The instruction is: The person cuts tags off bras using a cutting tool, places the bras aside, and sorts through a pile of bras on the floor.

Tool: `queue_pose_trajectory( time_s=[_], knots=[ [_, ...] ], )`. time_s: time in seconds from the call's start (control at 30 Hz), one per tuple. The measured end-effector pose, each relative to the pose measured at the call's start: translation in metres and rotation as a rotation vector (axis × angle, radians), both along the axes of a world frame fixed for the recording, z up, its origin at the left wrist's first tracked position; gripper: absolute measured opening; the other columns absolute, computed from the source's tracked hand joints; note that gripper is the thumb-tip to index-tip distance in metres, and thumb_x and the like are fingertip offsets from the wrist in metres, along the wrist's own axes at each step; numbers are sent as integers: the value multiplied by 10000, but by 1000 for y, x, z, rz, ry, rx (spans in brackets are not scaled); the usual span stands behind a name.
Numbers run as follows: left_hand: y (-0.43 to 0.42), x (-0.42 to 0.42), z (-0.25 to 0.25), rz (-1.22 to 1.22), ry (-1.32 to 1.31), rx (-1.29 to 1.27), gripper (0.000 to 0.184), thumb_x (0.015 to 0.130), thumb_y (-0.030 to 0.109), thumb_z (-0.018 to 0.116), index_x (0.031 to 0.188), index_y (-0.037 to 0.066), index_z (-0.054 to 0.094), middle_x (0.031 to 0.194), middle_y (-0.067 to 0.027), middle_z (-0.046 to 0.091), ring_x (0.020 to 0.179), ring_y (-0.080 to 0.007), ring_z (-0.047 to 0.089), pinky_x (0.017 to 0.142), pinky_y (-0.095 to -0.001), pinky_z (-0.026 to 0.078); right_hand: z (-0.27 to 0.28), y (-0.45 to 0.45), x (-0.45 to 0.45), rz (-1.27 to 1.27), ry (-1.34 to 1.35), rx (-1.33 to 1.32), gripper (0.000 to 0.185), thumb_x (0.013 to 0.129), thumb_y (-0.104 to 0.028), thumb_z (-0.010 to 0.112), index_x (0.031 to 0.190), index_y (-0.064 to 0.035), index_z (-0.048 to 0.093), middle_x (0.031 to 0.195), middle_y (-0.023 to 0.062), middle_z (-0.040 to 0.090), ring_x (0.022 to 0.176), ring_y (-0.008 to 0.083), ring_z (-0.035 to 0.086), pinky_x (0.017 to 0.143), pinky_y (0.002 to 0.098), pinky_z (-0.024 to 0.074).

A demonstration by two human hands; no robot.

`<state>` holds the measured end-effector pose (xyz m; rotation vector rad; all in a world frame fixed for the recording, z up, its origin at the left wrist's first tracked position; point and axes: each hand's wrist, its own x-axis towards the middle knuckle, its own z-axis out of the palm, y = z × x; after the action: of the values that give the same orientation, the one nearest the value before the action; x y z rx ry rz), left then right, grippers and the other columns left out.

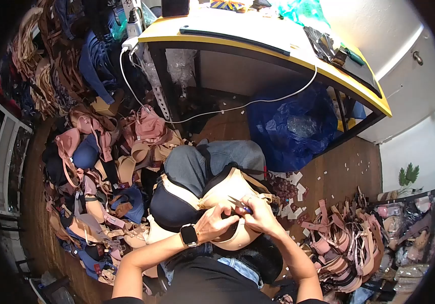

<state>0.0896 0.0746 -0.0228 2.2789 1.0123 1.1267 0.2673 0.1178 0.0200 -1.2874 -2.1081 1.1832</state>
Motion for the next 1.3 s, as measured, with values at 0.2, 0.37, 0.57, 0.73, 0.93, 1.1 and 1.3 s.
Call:
queue_pose_trajectory(
  time_s=[0.2, 0.37, 0.57, 0.73, 0.93, 1.1, 1.3],
  knots=[
    [2, -4, 25, 220, 29, 23, 371, 638, 67, 693, 993, 91, 589, 919, -104, 478, 828, -258, 511, 707, -351, 452, -8, 0, 15, -229, 210, -106, 153, 761, 15, 468, 894, -9, 538, 720, 70, 562, 685, 173, 554, 628, 303, 442],
    [-11, -17, 57, -1, 116, -665, 393, 768, 236, 648, 1035, -17, 510, 855, -148, 532, 813, -298, 527, 725, -361, 429, -2, -9, 84, -559, -111, 128, 169, 824, -170, 581, 893, -19, 552, 729, 116, 582, 616, 229, 557, 590, 310, 445],
    [3, -5, 23, -96, -620, -1121, 268, 811, 185, 630, 958, -33, 579, 871, -21, 596, 813, -60, 516, 730, -218, 430, 43, -45, 25, -482, -240, 237, 344, 854, -274, 522, 1138, -80, 503, 881, 151, 608, 734, 329, 608, 615, 401, 479],
    [12, -10, 33, -61, -774, -1254, 271, 794, 94, 636, 1030, -8, 553, 926, -30, 610, 860, -86, 566, 795, -219, 443, 39, -67, -7, -268, -332, 312, 292, 841, -232, 548, 1101, -99, 542, 739, 95, 545, 585, 263, 571, 490, 354, 443],
    [13, -10, 31, -15, -784, -1280, 231, 788, 95, 642, 987, -5, 579, 898, -24, 615, 848, -70, 562, 779, -207, 440, 34, -75, -9, -290, -335, 279, 285, 846, -239, 543, 1098, -106, 552, 740, 99, 551, 572, 264, 571, 476, 357, 438],
    [12, -9, 30, -3, -820, -1316, 229, 798, 116, 637, 985, -5, 587, 894, -20, 616, 843, -66, 560, 779, -203, 437, 33, -76, -11, -314, -340, 257, 274, 849, -239, 538, 1082, -96, 560, 756, 105, 561, 578, 269, 578, 481, 359, 442],
    [13, -9, 32, -23, -788, -1301, 252, 812, 121, 621, 1016, -20, 575, 918, -31, 612, 831, -73, 563, 785, -204, 438, 27, -72, -13, -390, -247, 185, 211, 846, -199, 544, 1007, -66, 577, 835, 142, 606, 665, 296, 608, 546, 361, 467]
  ],
)
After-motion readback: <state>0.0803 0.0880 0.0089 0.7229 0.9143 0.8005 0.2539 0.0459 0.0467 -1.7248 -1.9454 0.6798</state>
